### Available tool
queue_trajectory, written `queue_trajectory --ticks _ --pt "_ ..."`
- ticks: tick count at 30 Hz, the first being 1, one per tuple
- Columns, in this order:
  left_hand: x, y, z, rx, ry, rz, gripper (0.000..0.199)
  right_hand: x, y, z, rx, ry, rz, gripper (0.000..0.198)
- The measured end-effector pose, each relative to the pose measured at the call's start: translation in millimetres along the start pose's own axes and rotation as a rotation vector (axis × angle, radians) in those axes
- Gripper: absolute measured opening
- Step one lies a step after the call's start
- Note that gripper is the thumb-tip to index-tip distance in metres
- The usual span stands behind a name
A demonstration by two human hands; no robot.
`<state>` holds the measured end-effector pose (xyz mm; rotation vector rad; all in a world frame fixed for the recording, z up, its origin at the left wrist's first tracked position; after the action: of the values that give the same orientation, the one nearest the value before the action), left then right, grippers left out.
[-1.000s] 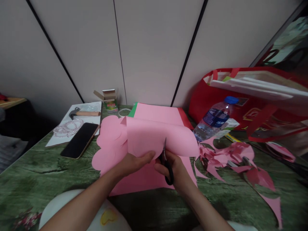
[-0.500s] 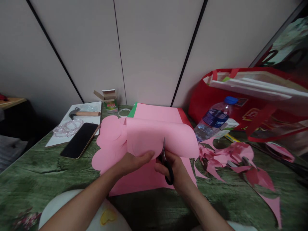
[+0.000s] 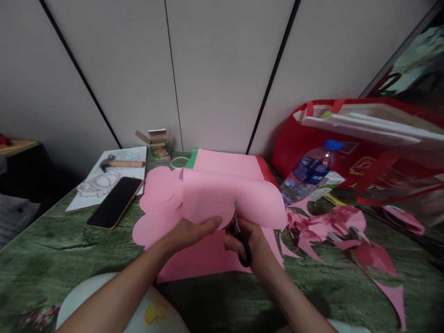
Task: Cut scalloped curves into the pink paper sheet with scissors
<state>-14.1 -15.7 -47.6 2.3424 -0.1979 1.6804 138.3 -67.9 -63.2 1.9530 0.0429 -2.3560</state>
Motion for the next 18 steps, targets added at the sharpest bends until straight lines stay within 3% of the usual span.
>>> queue_trajectory --ticks 18 --pt "12 1 1 -0.093 -0.037 0.035 0.029 -2 2 2 0.0 0.029 0.026 0.024"
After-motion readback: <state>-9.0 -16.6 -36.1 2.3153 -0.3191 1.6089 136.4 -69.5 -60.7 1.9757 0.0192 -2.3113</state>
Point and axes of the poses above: each hand's wrist, its own y-axis away from the middle knuckle, its own z-axis out of the palm, x = y × z, the point moved 2 cm from there along -y, towards the middle knuckle
